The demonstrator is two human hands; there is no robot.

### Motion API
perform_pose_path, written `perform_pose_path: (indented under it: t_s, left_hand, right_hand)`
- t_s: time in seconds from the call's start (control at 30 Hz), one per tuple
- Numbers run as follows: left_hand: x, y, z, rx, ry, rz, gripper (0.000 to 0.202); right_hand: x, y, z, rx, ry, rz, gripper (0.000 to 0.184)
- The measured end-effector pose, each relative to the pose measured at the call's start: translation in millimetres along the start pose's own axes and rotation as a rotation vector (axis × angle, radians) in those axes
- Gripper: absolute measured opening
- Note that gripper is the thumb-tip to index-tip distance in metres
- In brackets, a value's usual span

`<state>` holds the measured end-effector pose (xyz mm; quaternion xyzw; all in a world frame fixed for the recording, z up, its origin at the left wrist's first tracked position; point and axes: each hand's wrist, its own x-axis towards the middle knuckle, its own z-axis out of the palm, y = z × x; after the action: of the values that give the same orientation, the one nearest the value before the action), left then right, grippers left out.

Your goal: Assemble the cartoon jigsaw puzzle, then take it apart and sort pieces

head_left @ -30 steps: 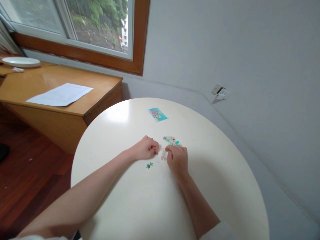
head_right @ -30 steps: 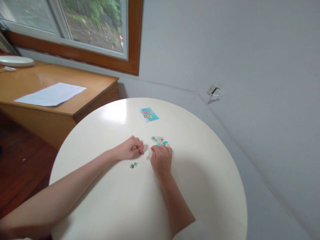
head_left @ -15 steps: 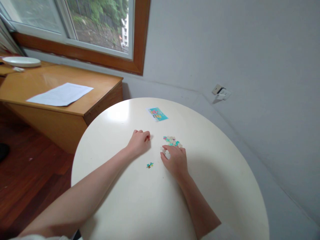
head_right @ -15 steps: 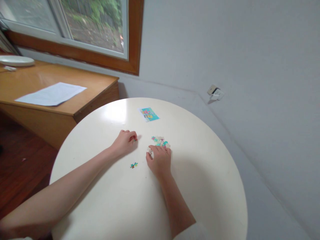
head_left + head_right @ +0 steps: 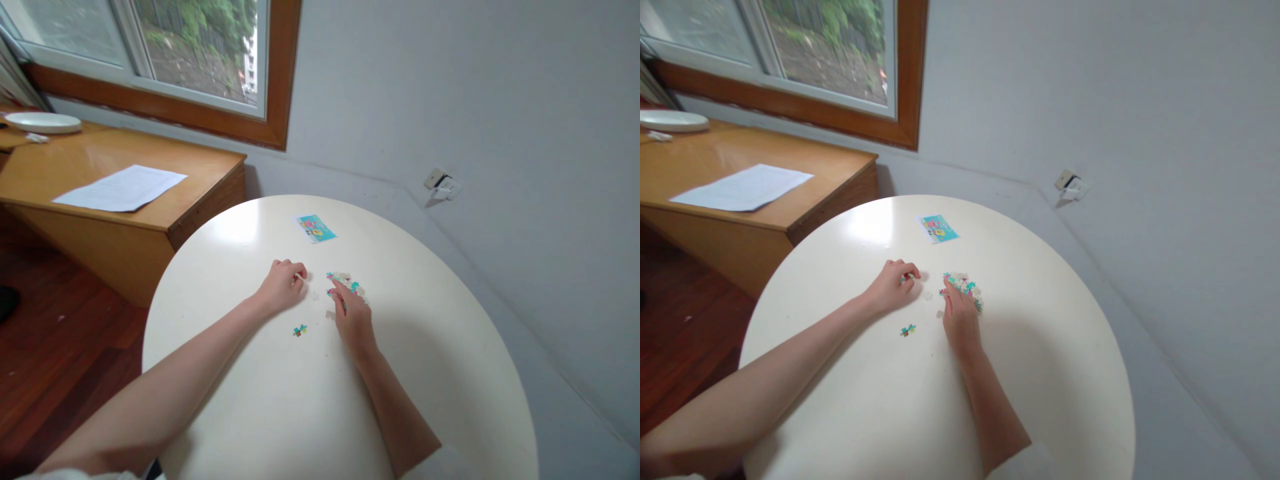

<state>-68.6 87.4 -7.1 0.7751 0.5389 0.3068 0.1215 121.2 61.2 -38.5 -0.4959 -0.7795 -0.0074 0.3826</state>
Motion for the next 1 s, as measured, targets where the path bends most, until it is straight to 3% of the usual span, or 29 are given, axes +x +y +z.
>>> perform_pose_path:
  t_s: [0.27,0.53,0.8,1.0]
  left_hand:
    - [-1.2,8.0,0.9,-0.136,-0.122,0.097,0.015]
    - [-3.6,2.2,1.0,-0.009,-0.258,0.208,0.02]
    - [-2.6,1.3,1.3,0.029,-0.23,0.153,0.017]
    - [-2.6,-0.6,2.5,0.024,-0.231,0.152,0.016]
  right_hand:
    - [2.6,-8.6,0.7,0.174,0.002,0.011,0.034]
    - [1.5,-15.6,0.0,0.214,-0.079,-0.072,0.026]
    - [0.7,-17.2,0.6,0.072,-0.144,-0.201,0.015]
    - [0.4,-30.0,-5.8,0.191,-0.207,-0.274,0.008]
